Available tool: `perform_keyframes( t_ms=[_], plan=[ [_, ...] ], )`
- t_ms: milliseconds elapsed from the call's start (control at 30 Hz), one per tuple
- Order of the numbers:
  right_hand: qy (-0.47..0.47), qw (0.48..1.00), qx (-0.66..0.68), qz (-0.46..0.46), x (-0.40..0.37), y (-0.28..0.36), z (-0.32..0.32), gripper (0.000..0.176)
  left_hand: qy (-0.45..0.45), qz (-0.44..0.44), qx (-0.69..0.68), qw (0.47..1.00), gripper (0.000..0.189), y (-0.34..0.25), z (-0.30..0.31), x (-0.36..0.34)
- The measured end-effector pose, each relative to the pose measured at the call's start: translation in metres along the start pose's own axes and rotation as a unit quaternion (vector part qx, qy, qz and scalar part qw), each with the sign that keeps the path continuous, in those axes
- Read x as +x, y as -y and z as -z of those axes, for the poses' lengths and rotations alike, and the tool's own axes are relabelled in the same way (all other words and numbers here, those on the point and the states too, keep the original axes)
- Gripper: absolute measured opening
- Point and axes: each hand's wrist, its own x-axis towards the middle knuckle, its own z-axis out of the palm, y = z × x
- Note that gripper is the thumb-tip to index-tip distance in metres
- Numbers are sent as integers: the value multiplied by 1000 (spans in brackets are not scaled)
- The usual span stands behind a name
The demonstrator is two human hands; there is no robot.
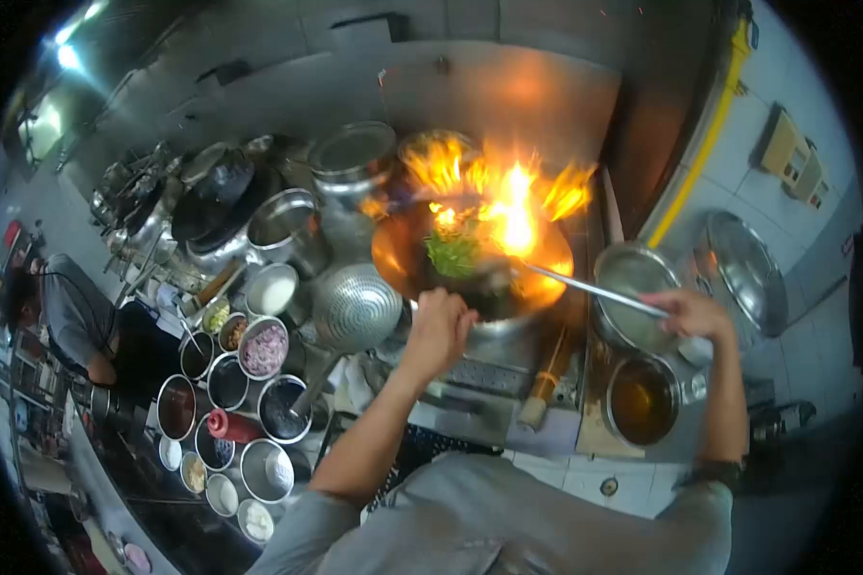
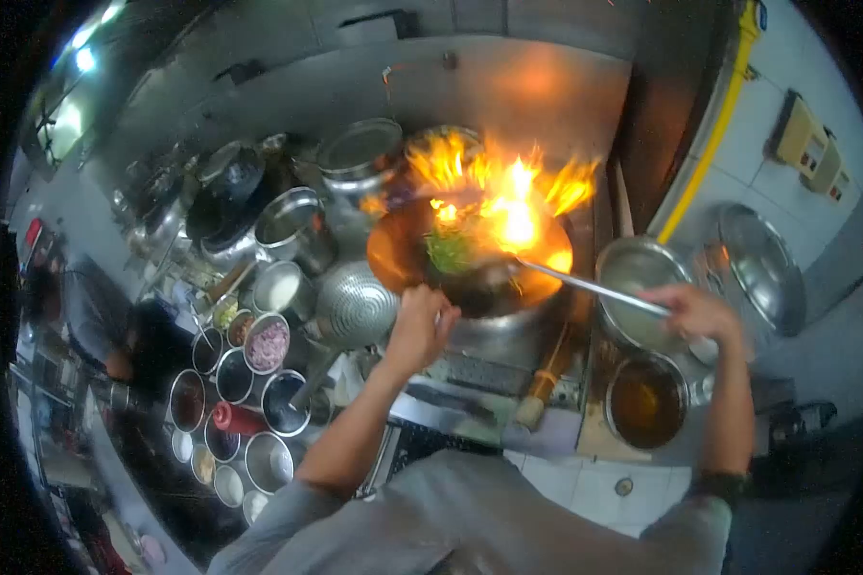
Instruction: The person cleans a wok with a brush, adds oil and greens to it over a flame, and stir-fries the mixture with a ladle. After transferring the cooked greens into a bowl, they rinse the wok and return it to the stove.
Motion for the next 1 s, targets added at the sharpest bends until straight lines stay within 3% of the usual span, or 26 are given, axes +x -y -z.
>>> perform_keyframes(
  t_ms=[33, 67, 133, 200, 267, 300, 333, 433, 500, 533, 600, 667, 700, 767, 833, 867, 900, 933, 1000],
  plan=[
    [0, 1000, -21, 16, 11, -4, -5, 66, 4, 5, -7, 1000, 10, -4, -4, 8],
    [-37, 991, -72, 108, 42, -18, -15, 66, 12, -6, 11, 1000, 13, 10, -19, -1],
    [-139, 968, -110, 176, 74, -25, -44, 65, 36, -8, 33, 999, 17, 35, -37, -26],
    [-215, 945, -175, 174, 71, -24, -60, 66, 69, 15, 30, 997, 17, 40, -39, -53],
    [-265, 921, -265, 108, 51, -21, -62, 67, 82, 36, 14, 996, 17, 10, -17, -70],
    [-253, 940, -169, 153, 54, -30, -54, 66, 85, 47, 8, 995, 17, -1, -6, -68],
    [-225, 952, -72, 193, 55, -51, -45, 65, 47, -4, 31, 998, 16, 0, -2, -52],
    [-158, 970, 146, 115, 33, -41, -52, 65, 17, 46, 36, 998, 15, 9, -6, -5],
    [-138, 958, 243, 68, 30, -13, -64, 67, 65, 42, 8, 997, 19, 31, -18, -6],
    [-125, 948, 286, 66, 28, -3, -76, 69, 76, 53, 10, 996, 31, 27, -12, -9],
    [-83, 902, 419, 65, 26, -2, -97, 73, -42, 106, 80, 990, 44, 35, 2, -44],
    [-139, 935, 319, 68, 17, 6, -122, 72, -79, 258, 107, 957, 48, 51, 35, -106],
    [-164, 947, 267, 74, 14, 11, -135, 71, -53, 354, 166, 919, 54, 74, 39, -153],
    [-140, 937, 305, 92, 4, 18, -154, 70, 14, 455, 160, 876, 64, 85, 45, -189],
    [-68, 921, 371, 103, -3, 34, -166, 70, 39, 466, 72, 881, 75, 130, 28, -209],
    [-10, 907, 402, 125, -6, 48, -176, 71, 52, 519, 28, 853, 85, 154, 17, -216],
    [44, 890, 433, 139, -14, 64, -186, 71, 18, 480, 97, 872, 84, 176, -5, -227],
    [92, 870, 461, 149, -19, 84, -195, 72, 30, 516, 106, 849, 78, 147, 13, -201],
    [178, 864, 459, 109, -29, 141, -222, 74, 14, 516, 137, 845, 62, 159, -5, -211]
  ],
)
